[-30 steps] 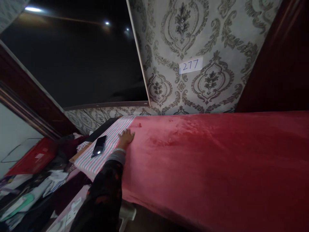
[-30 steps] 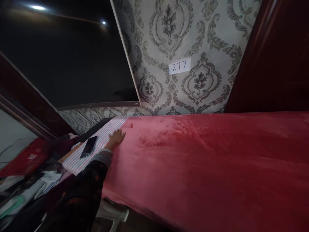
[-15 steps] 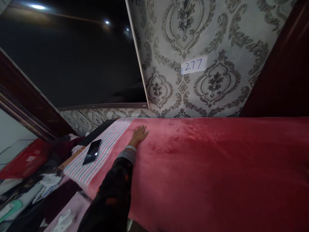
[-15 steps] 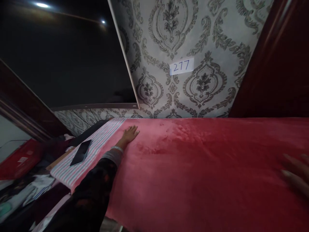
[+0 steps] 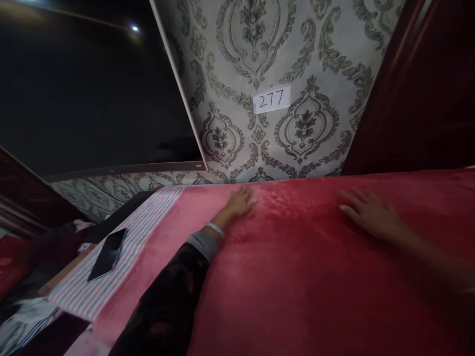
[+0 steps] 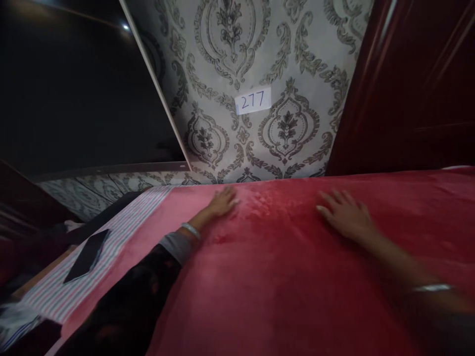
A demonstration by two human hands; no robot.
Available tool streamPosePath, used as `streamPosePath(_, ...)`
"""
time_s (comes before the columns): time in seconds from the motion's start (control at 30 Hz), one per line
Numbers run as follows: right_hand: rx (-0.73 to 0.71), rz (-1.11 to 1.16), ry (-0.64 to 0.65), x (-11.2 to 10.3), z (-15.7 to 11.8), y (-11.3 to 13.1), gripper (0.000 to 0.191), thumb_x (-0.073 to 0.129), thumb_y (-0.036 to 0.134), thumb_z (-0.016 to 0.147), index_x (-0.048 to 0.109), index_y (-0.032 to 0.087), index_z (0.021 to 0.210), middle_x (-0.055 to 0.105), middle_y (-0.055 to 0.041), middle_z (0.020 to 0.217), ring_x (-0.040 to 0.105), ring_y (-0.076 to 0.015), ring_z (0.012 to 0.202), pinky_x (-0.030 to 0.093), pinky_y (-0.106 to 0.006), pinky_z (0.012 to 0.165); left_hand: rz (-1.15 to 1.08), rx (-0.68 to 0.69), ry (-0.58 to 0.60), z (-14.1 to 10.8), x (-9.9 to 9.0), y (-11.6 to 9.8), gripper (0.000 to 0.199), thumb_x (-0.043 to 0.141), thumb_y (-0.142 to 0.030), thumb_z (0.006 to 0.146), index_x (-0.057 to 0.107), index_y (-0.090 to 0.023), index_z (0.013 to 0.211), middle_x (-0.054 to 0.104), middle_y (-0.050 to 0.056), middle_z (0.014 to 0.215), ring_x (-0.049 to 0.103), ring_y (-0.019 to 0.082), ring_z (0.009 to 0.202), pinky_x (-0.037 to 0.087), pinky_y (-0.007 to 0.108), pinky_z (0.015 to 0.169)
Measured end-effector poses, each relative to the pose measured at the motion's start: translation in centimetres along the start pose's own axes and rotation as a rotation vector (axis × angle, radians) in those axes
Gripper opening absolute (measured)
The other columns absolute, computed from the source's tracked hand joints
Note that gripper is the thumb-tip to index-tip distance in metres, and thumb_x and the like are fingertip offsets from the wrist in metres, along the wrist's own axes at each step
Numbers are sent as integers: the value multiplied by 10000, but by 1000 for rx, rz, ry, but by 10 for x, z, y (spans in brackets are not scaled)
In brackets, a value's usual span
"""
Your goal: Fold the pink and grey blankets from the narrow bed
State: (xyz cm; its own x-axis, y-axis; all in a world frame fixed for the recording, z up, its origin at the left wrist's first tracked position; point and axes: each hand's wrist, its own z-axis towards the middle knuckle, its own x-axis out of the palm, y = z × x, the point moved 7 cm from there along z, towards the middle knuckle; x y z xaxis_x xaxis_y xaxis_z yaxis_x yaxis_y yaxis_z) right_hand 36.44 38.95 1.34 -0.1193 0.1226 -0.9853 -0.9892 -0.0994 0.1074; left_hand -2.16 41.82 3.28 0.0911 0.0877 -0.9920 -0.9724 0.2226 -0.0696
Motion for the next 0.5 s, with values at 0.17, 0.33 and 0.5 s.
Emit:
streamPosePath(0.17, -40, -27, 137, 25, 2, 40, 649, 179, 456, 1031, 309, 238, 1628, 215, -60, 1687, 197, -315, 1546, 259, -575, 1212, -31, 50, 123, 20, 28, -27, 599, 356, -534, 1021, 352, -324, 1582, 265, 21, 1684, 225, 263, 1565, 190, 558, 1262)
streamPosePath(0.33, -50, -30, 115, 35, 1, 30, 652, 172, 481, 1029, 302, 255, 1627, 213, -46, 1690, 206, -313, 1544, 252, -583, 1215, 6, -299, 33, -22, -1, 82, 648, 253, -478, 1040, 359, -124, 1573, 276, 169, 1665, 250, 386, 1536, 231, 648, 1203)
streamPosePath(0.5, -49, 30, 108, 29, -2, 32, 643, 168, 493, 1050, 319, 244, 1623, 213, -87, 1688, 193, -330, 1543, 237, -588, 1206, 98, -662, -108, -110, -44, 172, 964, -1, -652, 987, 556, 40, 1360, 532, 274, 1472, 393, 480, 1419, 306, 673, 1107)
